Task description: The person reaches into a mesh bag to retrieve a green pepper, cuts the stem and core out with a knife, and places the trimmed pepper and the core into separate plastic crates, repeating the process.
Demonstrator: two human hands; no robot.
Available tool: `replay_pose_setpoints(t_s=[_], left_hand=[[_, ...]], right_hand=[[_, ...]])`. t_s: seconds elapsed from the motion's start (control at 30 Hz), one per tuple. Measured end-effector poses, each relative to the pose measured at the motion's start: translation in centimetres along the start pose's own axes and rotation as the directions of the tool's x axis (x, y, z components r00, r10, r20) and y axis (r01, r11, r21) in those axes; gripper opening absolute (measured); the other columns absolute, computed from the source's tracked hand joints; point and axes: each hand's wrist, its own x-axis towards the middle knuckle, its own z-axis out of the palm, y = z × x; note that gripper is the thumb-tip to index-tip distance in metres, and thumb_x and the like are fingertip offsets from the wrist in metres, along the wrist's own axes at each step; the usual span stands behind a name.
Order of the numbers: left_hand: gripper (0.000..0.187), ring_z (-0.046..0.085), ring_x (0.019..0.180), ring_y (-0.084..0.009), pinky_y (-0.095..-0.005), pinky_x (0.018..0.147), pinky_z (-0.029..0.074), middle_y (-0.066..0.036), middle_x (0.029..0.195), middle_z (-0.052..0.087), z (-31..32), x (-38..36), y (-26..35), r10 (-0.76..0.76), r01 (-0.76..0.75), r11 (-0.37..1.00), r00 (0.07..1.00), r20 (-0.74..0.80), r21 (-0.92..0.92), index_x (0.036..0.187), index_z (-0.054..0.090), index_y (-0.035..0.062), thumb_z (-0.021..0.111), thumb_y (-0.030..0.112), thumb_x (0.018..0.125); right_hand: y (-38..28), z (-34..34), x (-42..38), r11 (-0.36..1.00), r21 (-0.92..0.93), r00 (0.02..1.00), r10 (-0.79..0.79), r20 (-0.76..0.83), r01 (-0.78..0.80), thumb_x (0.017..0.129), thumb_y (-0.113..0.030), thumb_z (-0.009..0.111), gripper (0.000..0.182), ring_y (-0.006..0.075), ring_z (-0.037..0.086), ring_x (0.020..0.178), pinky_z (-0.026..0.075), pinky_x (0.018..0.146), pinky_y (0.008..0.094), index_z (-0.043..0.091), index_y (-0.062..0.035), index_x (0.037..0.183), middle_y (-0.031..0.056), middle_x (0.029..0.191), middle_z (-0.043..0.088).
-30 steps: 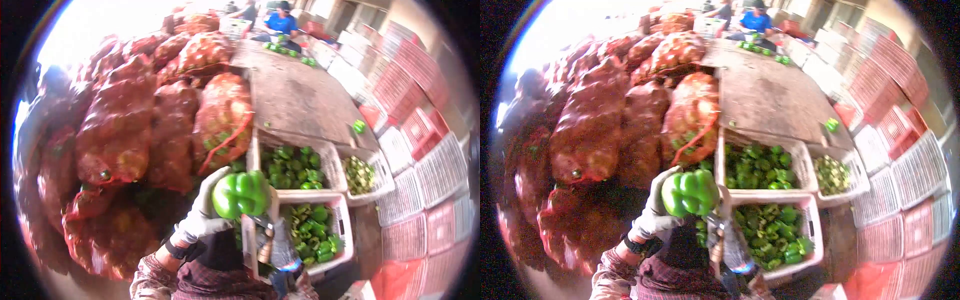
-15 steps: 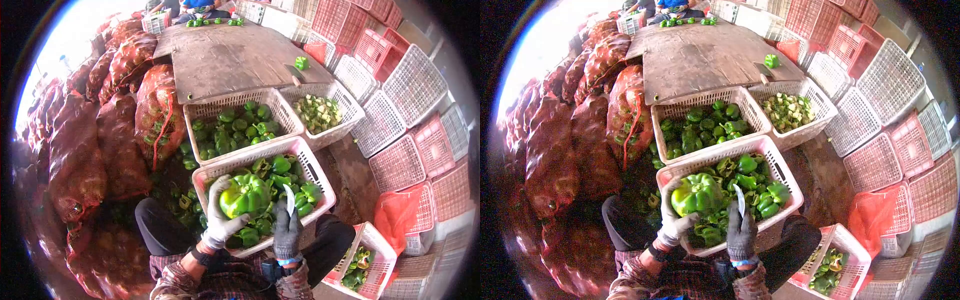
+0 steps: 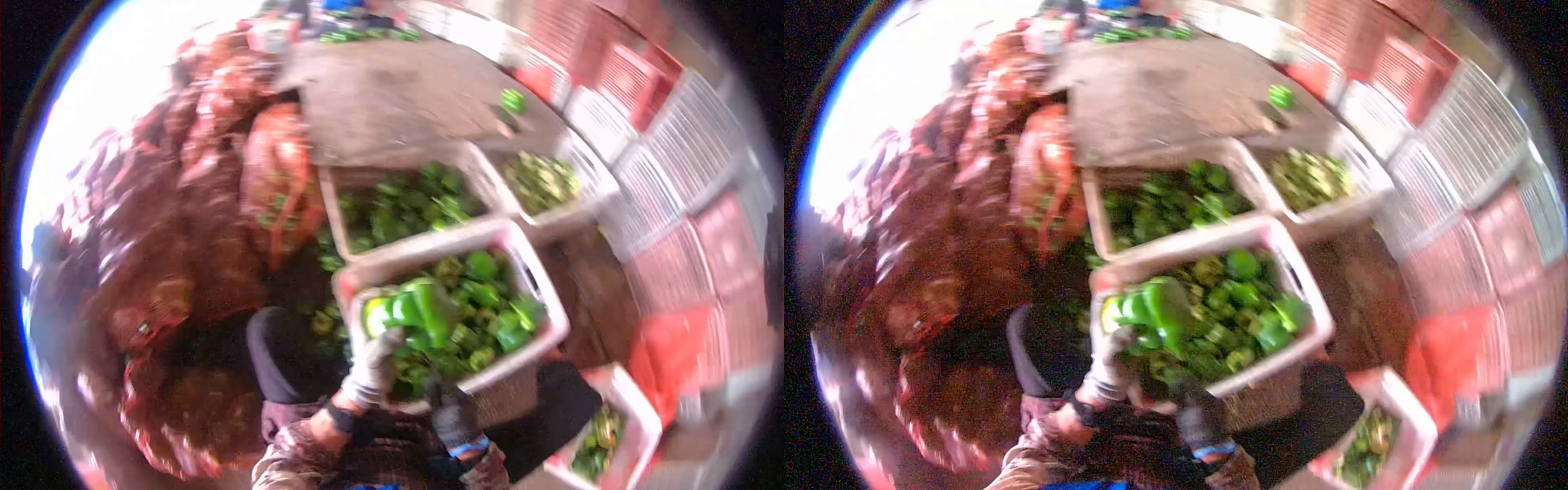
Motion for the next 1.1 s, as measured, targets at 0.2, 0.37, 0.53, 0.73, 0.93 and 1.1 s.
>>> replay_pose_setpoints(t_s=[0.2,0.37,0.53,0.73,0.93,1.1], left_hand=[[0.072,0.05,0.108,-0.0153,-0.0294,0.091,0.044,-0.006,0.116,0.05,-3.1,2.9,-0.7,-0.022,-0.096,0.908,0.961,0.276,0.408,0.13,0.041,0.0071,0.071,0.005,0.064],[0.096,0.035,0.13,-0.0195,-0.0348,0.11,0.028,-0.011,0.138,0.04,-2.4,0.6,-2.5,-0.047,-0.182,0.911,0.845,0.532,0.369,0.143,0.025,0.0053,0.072,0.01,0.06],[0.108,0.04,0.128,-0.0211,-0.0351,0.107,0.035,-0.013,0.14,0.039,-4.1,-3.6,-0.5,-0.384,0.194,0.863,0.852,0.356,0.465,0.147,0.015,0.0051,0.077,0.002,0.059],[0.108,0.047,0.121,-0.0206,-0.035,0.105,0.037,-0.009,0.13,0.048,-2.3,-4.1,-0.1,-0.475,0.362,0.855,0.834,0.282,0.371,0.14,0.03,0.0057,0.086,0.003,0.048],[0.104,0.051,0.117,-0.0186,-0.0354,0.102,0.04,-0.006,0.128,0.051,-6.0,-3.9,-3.3,-0.553,0.432,0.827,0.737,0.388,0.359,0.134,0.038,0.0069,0.091,0.007,0.044],[0.095,0.052,0.119,-0.0256,-0.038,0.101,0.043,-0.01,0.131,0.052,-6.9,-3.3,-4.8,-0.716,0.752,0.652,0.573,0.398,0.092,0.136,0.038,0.0051,0.079,0.003,0.051]], right_hand=[[-3.0,-3.2,5.9,0.811,0.541,0.974,0.168,0.151,-0.223,0.094,-0.023,0.052,0.026,0.0364,0.054,0.087,0.043,0.073,0.048,0.052,-0.0081,0.116,0.0212,0.097,0.054],[-4.1,-2.9,7.6,0.712,0.64,0.957,0.189,0.222,-0.289,0.095,-0.027,0.05,0.037,0.0351,0.05,0.104,0.042,0.086,0.0493,0.045,-0.0105,0.127,0.0193,0.116,0.049],[-1.7,-2.9,5.9,-0.322,0.795,0.799,0.157,0.58,-0.514,0.096,-0.031,0.047,0.048,0.0339,0.046,0.121,0.041,0.1,0.0506,0.037,-0.0128,0.139,0.0173,0.135,0.045],[-5.4,-4.3,2.4,0.956,0.234,0.984,-0.169,-0.058,0.178,0.073,-0.028,0.078,0.07,0.0275,0.054,0.113,0.045,0.097,0.0396,0.042,-0.0074,0.13,0.0127,0.124,0.053],[-2.4,-5.0,1.1,0.936,0.328,0.976,-0.179,0.128,0.128,0.07,-0.023,0.077,0.076,0.0287,0.051,0.117,0.042,0.101,0.04,0.04,-0.0035,0.133,0.0152,0.125,0.052],[2.7,-5.4,1.1,0.76,0.642,0.955,-0.106,0.278,-0.102,0.074,-0.024,0.075,0.077,0.0225,0.053,0.114,0.044,0.098,0.0369,0.036,-0.0056,0.139,0.0112,0.129,0.051]])
